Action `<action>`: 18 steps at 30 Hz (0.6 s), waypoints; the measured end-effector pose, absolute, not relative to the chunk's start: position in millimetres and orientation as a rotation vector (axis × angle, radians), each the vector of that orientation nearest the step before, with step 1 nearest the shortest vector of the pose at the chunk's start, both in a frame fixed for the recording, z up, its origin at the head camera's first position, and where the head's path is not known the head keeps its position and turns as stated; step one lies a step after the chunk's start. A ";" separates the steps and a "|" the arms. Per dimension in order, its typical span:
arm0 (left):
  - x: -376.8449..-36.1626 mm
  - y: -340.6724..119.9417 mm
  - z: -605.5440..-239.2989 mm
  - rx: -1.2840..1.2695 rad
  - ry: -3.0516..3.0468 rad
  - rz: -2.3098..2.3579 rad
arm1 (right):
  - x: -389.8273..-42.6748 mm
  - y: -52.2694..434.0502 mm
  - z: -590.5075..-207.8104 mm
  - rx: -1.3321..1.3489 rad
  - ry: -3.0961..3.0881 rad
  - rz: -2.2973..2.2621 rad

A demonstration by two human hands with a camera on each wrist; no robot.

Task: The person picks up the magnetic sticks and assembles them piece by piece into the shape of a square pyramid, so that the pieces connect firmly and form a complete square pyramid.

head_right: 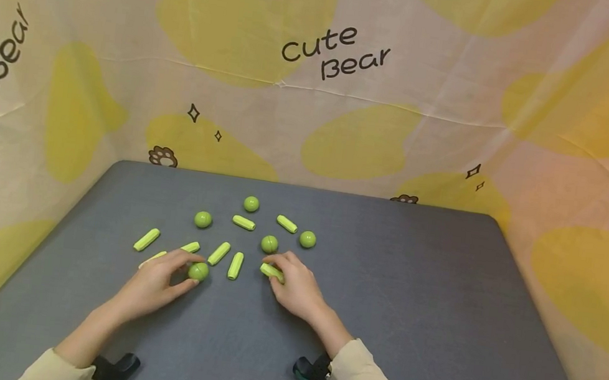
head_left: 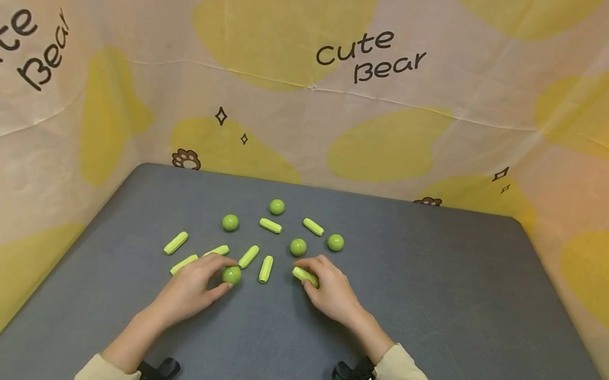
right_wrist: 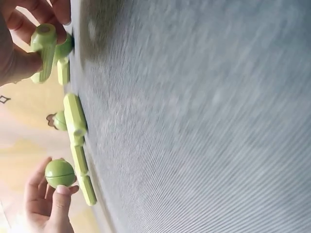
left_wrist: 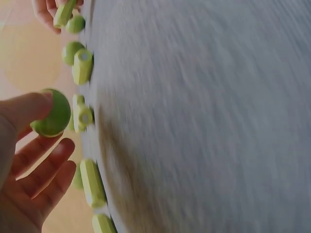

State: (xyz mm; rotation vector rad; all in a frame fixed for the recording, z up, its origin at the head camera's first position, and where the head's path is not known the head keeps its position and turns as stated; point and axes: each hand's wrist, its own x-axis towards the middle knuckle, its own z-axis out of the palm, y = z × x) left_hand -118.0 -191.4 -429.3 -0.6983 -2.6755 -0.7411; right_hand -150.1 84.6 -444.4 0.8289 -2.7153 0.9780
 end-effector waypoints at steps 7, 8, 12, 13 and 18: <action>-120.0 -169.1 -430.0 -0.653 -2.660 -0.823 | -147.1 101.0 -444.0 0.837 -2.654 0.987; -120.2 -165.9 -430.3 -0.650 -2.660 -0.829 | -146.7 103.0 -443.9 0.834 -2.653 0.990; -119.6 -153.5 -432.2 -0.641 -2.659 -0.855 | -144.8 110.0 -444.3 0.833 -2.671 1.001; -119.4 -150.6 -433.0 -0.641 -2.657 -0.861 | -144.3 111.6 -444.6 0.838 -2.676 1.004; -119.4 -135.4 -437.3 -0.666 -2.636 -0.899 | -141.0 118.5 -445.5 0.847 -2.694 1.026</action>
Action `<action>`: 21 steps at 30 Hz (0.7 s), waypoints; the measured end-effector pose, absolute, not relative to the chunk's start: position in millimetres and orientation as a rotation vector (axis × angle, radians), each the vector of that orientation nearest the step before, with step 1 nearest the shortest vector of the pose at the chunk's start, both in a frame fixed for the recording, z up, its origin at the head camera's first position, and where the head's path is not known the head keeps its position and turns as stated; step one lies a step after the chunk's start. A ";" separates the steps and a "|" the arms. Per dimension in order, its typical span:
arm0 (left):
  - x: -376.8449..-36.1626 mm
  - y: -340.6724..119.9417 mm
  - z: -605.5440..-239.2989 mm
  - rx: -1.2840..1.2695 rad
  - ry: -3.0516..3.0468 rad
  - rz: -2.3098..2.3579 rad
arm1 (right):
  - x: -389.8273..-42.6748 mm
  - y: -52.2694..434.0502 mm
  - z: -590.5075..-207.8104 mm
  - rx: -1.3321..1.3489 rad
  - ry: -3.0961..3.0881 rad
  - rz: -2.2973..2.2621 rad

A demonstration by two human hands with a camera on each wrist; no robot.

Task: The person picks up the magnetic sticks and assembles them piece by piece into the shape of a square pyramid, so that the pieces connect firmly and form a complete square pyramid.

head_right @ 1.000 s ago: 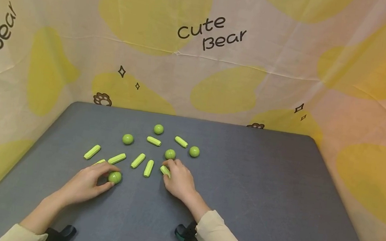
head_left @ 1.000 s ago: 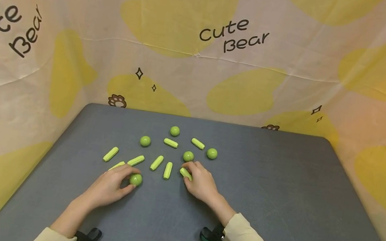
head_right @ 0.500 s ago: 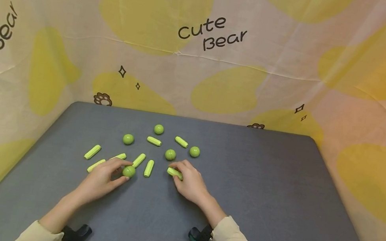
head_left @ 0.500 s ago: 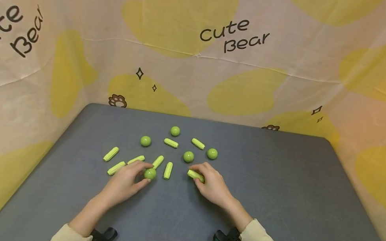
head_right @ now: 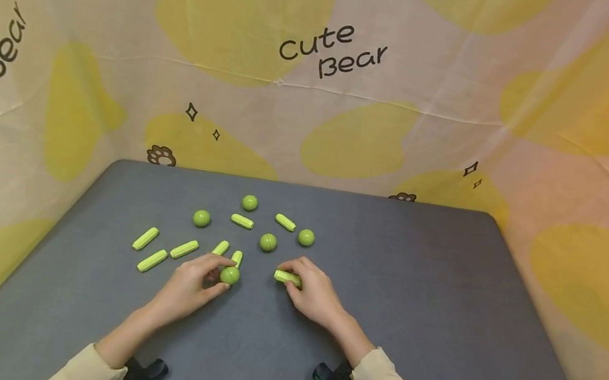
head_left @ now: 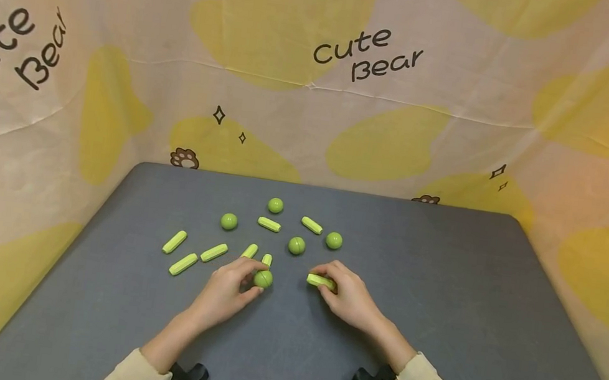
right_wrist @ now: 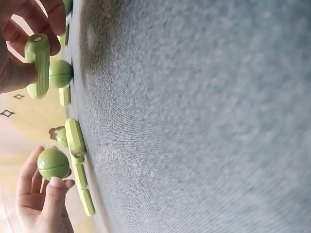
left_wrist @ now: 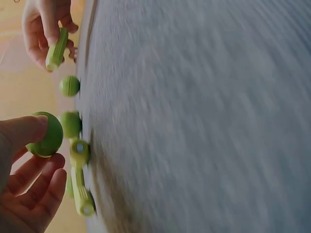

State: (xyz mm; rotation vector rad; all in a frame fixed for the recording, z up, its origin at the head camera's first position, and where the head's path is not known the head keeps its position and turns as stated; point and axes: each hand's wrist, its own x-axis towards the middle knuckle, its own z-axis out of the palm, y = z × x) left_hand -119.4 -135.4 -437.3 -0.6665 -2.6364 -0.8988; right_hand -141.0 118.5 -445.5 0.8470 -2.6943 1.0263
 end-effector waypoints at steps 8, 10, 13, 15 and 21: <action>-122.7 -108.5 -435.8 -0.705 -2.669 -0.948 | -137.5 126.5 -445.5 0.834 -2.699 1.046; -123.6 -102.9 -435.6 -0.731 -2.662 -0.967 | -136.3 127.9 -444.6 0.843 -2.699 1.052; -125.0 -96.2 -436.5 -0.759 -2.665 -0.970 | -134.7 129.5 -443.9 0.857 -2.713 1.056; -125.7 -92.5 -437.1 -0.773 -2.668 -0.971 | -133.7 130.0 -443.8 0.869 -2.722 1.054; -126.9 -85.7 -438.6 -0.784 -2.697 -0.987 | -131.7 130.7 -443.5 0.908 -2.734 1.053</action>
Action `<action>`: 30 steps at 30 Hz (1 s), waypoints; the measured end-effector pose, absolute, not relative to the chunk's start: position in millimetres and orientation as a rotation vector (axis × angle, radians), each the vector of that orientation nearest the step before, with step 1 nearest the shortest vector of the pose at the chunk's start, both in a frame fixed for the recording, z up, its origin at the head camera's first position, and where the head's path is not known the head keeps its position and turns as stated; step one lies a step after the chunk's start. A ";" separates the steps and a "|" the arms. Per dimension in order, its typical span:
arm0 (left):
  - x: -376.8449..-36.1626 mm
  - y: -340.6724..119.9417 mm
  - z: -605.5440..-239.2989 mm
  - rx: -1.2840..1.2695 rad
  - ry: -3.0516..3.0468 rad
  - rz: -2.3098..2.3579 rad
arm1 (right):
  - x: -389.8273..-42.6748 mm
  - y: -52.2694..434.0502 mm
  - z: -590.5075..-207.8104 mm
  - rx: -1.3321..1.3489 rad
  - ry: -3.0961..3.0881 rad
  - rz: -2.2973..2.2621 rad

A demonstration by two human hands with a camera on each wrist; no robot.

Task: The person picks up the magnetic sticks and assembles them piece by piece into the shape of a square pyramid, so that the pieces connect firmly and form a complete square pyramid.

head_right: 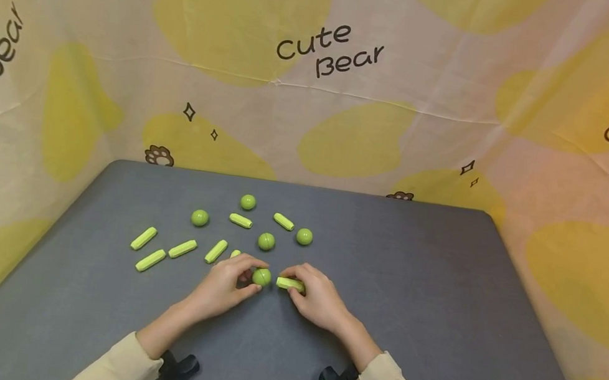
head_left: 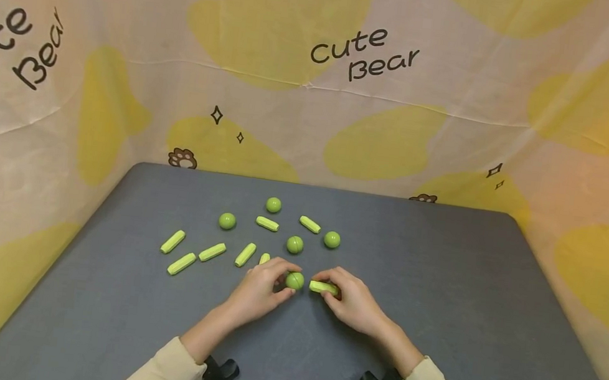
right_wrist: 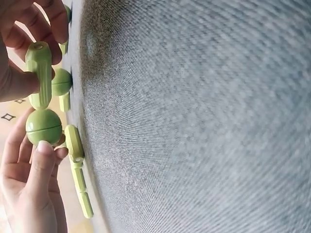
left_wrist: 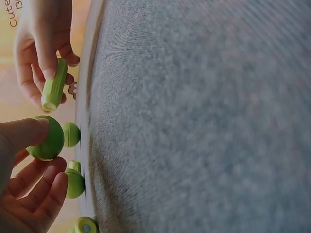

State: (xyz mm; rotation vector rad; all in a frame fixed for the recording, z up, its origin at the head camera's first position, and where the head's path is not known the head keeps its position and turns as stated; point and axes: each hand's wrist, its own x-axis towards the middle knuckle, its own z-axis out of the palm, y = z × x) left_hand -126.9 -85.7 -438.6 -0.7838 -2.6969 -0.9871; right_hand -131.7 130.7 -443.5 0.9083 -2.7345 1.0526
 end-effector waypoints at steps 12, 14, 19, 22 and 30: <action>-129.0 -84.1 -442.0 -0.792 -2.728 -0.987 | -135.3 128.4 -441.7 0.940 -2.736 1.039; -129.5 -83.9 -442.1 -0.792 -2.729 -0.988 | -135.9 127.4 -441.6 0.956 -2.730 1.035; -130.0 -83.5 -442.1 -0.791 -2.737 -0.994 | -136.1 125.2 -440.2 0.979 -2.723 1.032; -129.9 -83.5 -441.2 -0.793 -2.737 -0.996 | -136.0 125.1 -439.8 0.979 -2.722 1.034; -130.9 -82.8 -440.1 -0.753 -2.767 -1.044 | -135.4 125.5 -440.2 0.970 -2.733 1.059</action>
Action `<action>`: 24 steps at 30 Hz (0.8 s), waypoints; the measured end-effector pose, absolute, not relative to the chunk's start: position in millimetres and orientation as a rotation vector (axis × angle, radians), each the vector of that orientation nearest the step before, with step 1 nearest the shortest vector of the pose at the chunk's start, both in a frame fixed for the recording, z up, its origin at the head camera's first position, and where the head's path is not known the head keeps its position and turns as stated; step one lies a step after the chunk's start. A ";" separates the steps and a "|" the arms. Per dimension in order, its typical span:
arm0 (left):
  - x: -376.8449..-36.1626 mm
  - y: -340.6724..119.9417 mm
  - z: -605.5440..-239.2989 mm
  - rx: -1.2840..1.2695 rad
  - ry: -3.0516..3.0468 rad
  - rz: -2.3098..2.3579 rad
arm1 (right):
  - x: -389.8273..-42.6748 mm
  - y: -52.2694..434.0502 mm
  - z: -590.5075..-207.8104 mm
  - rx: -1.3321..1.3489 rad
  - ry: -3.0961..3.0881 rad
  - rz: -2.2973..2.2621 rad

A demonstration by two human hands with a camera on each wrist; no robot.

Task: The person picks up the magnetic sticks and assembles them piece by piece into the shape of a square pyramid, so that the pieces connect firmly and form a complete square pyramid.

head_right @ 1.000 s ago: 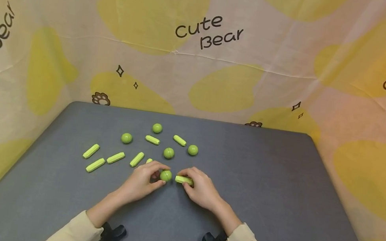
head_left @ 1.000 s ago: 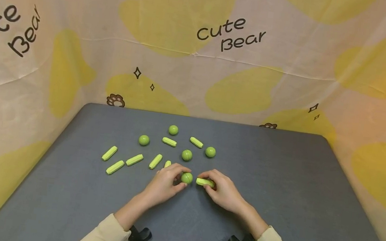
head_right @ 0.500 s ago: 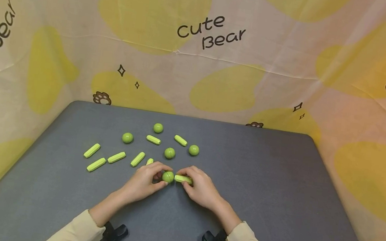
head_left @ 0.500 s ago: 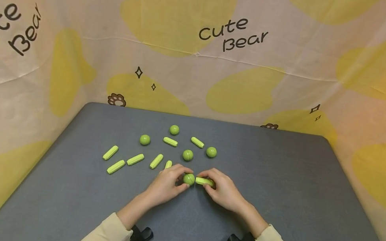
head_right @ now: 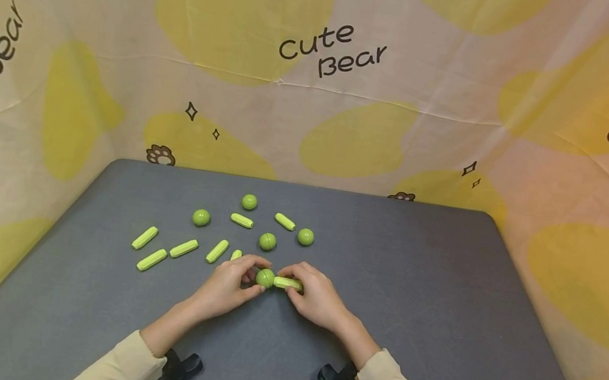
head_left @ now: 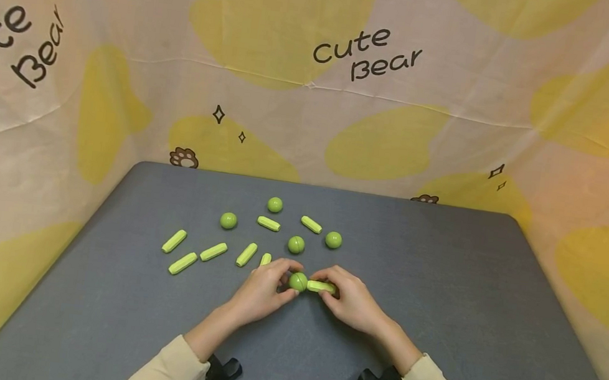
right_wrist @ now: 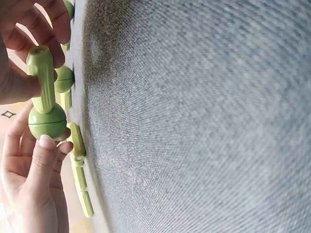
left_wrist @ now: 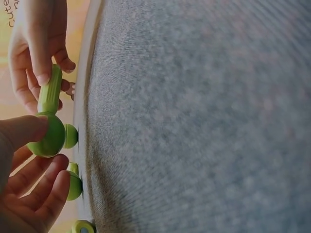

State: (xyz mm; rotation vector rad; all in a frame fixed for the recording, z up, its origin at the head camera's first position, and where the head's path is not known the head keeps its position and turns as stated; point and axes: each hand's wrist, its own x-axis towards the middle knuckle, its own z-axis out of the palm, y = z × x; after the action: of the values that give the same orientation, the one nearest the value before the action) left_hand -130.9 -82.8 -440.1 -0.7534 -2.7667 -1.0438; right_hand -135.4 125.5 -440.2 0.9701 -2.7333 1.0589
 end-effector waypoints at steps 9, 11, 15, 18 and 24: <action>-135.6 -81.5 -441.2 -0.705 -2.792 -1.257 | -134.5 126.4 -440.3 0.953 -2.771 1.063; -137.1 -81.4 -442.1 -0.711 -2.800 -1.263 | -134.5 126.3 -440.7 0.960 -2.781 1.065; -139.7 -80.4 -443.7 -0.736 -2.827 -1.259 | -134.0 126.7 -442.7 0.957 -2.840 1.051; -141.0 -78.7 -443.6 -0.774 -2.829 -1.256 | -133.4 127.6 -444.1 0.948 -2.897 1.039; -146.9 -72.4 -441.8 -0.757 -2.846 -1.306 | -133.2 129.9 -445.5 0.948 -2.938 1.094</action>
State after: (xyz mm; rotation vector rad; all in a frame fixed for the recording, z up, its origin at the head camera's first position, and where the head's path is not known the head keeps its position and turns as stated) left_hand -146.9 -72.4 -441.8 -0.7569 -2.8463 -1.3059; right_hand -133.2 129.9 -445.5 0.9476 -2.9380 1.0936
